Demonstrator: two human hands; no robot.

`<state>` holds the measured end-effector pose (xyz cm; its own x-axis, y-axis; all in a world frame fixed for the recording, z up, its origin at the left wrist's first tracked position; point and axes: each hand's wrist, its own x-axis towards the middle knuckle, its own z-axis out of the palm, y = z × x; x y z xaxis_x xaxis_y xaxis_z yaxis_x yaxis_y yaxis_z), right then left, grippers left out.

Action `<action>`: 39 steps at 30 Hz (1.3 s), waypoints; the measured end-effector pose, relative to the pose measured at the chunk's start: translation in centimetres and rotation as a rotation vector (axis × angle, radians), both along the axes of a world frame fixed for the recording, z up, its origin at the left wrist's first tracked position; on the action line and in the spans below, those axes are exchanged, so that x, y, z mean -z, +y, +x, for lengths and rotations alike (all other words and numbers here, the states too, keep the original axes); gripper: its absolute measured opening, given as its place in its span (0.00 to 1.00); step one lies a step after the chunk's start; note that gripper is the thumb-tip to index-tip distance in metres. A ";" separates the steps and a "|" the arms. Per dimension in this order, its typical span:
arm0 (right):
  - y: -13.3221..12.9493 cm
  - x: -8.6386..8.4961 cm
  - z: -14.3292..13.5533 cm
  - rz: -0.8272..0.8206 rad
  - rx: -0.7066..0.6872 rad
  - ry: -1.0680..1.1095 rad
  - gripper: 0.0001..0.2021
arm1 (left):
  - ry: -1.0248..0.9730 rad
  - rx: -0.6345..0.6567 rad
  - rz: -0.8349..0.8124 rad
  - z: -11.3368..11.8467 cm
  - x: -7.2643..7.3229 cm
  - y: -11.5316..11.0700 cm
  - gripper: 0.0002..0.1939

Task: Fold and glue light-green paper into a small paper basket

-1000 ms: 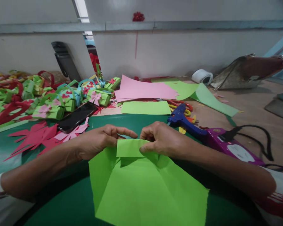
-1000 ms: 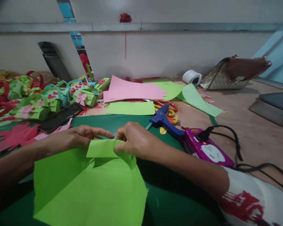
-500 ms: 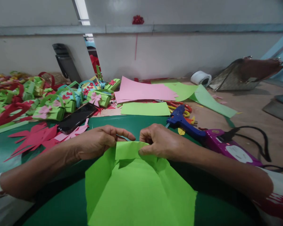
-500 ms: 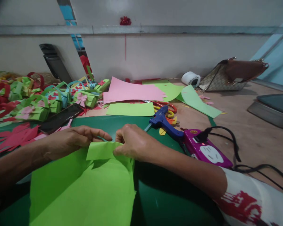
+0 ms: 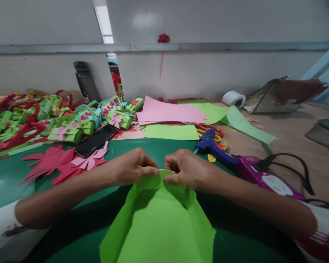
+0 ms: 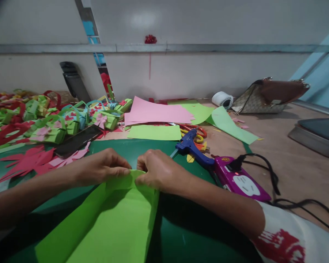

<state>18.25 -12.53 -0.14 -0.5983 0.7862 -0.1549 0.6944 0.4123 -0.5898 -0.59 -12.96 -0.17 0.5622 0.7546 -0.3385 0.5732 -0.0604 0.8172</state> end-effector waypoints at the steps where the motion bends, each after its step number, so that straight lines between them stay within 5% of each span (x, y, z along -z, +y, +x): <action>1: -0.1 -0.1 -0.1 0.012 -0.001 -0.006 0.03 | 0.000 0.010 0.016 0.2 0.1 0.0 0.15; 23: -0.5 -0.6 0.1 0.102 -0.033 -0.093 0.07 | -0.012 0.078 -0.094 1.0 0.7 0.8 0.17; 39: -0.3 -0.3 0.3 0.085 0.002 -0.033 0.05 | -0.113 -0.024 -0.211 1.0 0.7 0.8 0.16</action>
<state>18.56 -12.80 0.17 -0.5922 0.7987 -0.1068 0.7136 0.4582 -0.5298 0.42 -12.15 -0.88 0.5882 0.6872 -0.4263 0.4765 0.1314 0.8693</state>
